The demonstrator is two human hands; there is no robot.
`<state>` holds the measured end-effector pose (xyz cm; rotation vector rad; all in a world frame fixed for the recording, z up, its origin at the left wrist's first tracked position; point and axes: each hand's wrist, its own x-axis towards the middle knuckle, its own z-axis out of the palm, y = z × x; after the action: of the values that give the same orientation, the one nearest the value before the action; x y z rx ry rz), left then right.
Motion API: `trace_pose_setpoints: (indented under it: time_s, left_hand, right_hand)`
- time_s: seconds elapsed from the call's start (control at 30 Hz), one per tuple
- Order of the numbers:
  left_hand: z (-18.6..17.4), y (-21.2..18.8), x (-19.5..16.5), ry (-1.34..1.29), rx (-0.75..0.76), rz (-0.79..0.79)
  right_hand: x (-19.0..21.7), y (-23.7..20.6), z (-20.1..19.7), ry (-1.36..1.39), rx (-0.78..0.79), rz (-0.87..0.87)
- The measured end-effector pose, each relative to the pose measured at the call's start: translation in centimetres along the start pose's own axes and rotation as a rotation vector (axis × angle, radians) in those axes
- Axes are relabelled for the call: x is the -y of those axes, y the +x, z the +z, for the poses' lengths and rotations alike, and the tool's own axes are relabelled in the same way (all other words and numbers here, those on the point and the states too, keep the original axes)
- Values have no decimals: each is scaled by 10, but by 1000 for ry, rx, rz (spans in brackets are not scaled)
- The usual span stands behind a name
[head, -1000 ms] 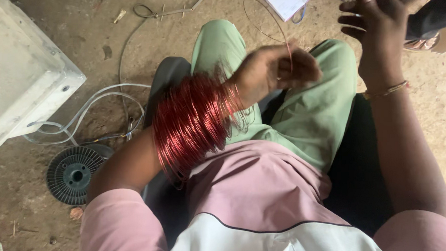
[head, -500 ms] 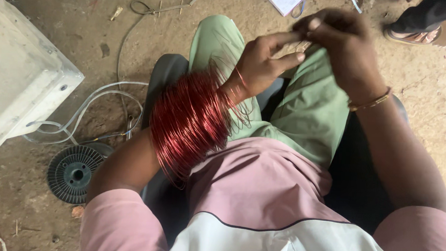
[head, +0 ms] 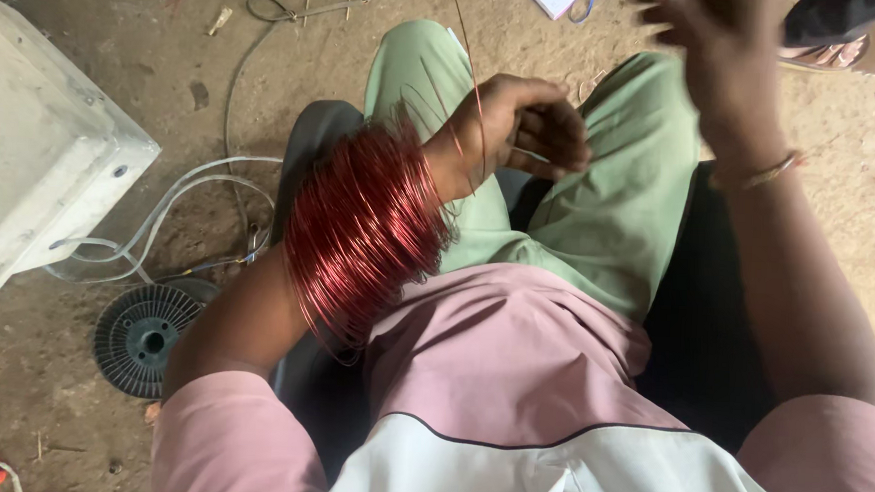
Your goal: The person sits in a chair with a large bundle of red enameled copper wire around one forearm and winds the wire by hand into loops, repeatedly pulling out wire, forming circles, and gathering the formed loops on their lap.
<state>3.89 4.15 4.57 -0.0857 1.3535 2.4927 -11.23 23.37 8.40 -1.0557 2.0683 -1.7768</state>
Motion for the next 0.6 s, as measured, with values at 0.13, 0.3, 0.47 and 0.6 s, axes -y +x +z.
trace_pose_setpoints:
  time_s: [0.13,0.3,0.47,0.6]
  left_hand:
    - [-12,16,24,322,-90,-106]
    - [-11,27,30,439,-322,576]
    - [-2,-3,-4,-175,153,450]
    - [11,-15,-12,-220,289,276]
  right_hand:
    - [50,-31,53,-1,363,36]
    - [41,-40,55,27,294,64]
    - [-22,4,-13,236,-13,23]
    - [-33,11,-22,51,-195,268]
